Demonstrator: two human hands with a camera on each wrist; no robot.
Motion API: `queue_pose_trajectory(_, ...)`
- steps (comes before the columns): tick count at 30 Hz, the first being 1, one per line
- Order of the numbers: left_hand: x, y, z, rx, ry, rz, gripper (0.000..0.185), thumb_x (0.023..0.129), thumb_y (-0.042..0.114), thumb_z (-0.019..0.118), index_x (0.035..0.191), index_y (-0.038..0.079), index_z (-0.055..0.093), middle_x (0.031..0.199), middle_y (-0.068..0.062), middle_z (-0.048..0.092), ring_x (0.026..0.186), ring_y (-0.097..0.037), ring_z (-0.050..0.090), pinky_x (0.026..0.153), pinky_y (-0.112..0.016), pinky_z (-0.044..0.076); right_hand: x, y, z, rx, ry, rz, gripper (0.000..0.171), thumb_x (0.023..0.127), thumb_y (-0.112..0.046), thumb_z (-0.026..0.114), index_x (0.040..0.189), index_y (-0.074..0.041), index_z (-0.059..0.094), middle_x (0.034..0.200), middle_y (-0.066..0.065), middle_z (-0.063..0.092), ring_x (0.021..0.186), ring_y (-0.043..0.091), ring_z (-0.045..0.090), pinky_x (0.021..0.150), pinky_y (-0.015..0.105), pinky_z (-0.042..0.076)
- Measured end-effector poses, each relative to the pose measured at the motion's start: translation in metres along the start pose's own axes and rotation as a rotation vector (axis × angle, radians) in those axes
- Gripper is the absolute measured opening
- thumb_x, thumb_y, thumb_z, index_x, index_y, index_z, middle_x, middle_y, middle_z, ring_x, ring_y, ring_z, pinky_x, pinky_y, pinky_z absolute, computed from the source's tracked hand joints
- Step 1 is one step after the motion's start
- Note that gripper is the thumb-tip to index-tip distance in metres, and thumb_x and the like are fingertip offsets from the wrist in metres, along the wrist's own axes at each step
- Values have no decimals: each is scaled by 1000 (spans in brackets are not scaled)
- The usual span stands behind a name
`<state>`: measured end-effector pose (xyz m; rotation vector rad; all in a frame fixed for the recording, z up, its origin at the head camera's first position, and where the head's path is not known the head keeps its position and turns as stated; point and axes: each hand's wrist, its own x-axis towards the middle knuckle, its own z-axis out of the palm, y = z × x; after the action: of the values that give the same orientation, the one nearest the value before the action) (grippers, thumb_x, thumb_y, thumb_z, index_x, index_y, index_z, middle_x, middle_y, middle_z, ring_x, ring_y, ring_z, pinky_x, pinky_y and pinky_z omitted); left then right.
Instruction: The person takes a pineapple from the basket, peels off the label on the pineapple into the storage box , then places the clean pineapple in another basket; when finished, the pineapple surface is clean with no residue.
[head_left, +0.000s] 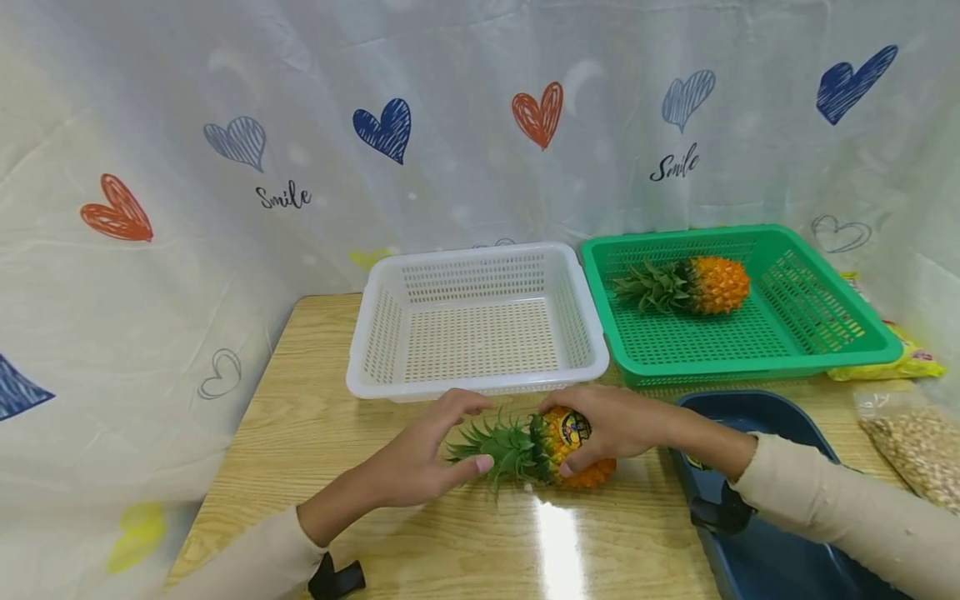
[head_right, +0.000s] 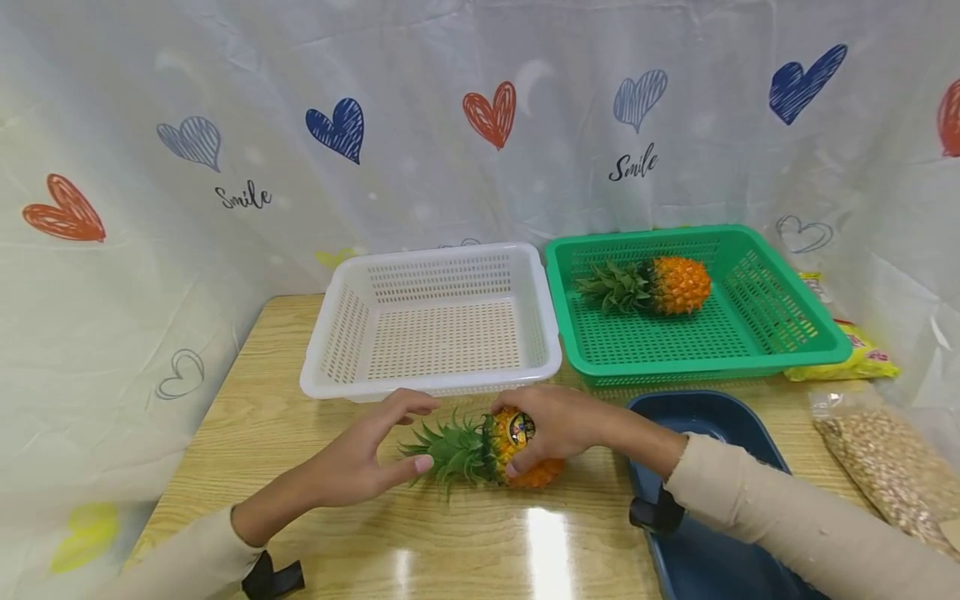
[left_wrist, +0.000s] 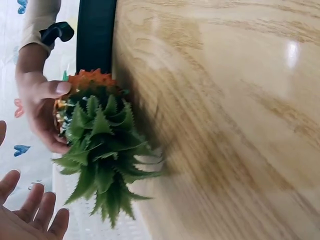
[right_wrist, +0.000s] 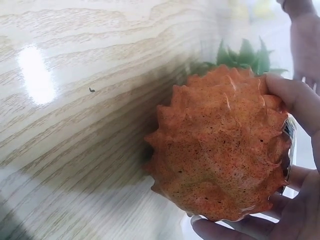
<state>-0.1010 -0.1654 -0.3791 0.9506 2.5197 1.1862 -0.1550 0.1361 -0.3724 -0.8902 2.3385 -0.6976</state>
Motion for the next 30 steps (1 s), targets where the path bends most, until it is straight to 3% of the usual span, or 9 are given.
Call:
queue_pose_trajectory(7,9,-12,12,173,-30,-2,62,97,53,62,150,29,40,147,5,41,136,-17,41,107,-50,43,-1,-1,0,-24,5,-4,74,80,-51,82,141,-20,54,129,0,60,99,12,60,75,33,51)
queue_pose_trajectory(14,17,-18,20,192,-87,-55,71,94,58,62,155,32,37,156,0,35,144,-26,35,106,-55,42,-2,-1,0,4,-7,-4,73,81,-49,82,140,-18,54,130,1,59,101,12,60,77,34,52)
queue_pose_trajectory(21,20,-23,26,188,-145,-84,84,89,61,68,157,26,35,160,-8,30,144,-34,34,105,-58,43,-2,-1,2,-3,-4,-21,72,82,-51,80,140,-18,54,133,2,58,109,16,60,82,37,52)
queue_pose_trajectory(26,22,-24,27,176,-173,-105,93,82,57,77,158,26,33,159,-9,29,141,-36,39,102,-56,46,-3,0,3,-17,5,-33,72,83,-53,79,140,-18,54,137,2,57,117,21,58,88,42,51)
queue_pose_trajectory(30,24,-26,28,167,-174,-105,88,84,47,80,157,25,35,154,-7,36,137,-32,45,101,-54,48,-4,0,4,-13,8,-30,71,83,-54,78,141,-20,53,140,2,55,123,24,57,92,46,51)
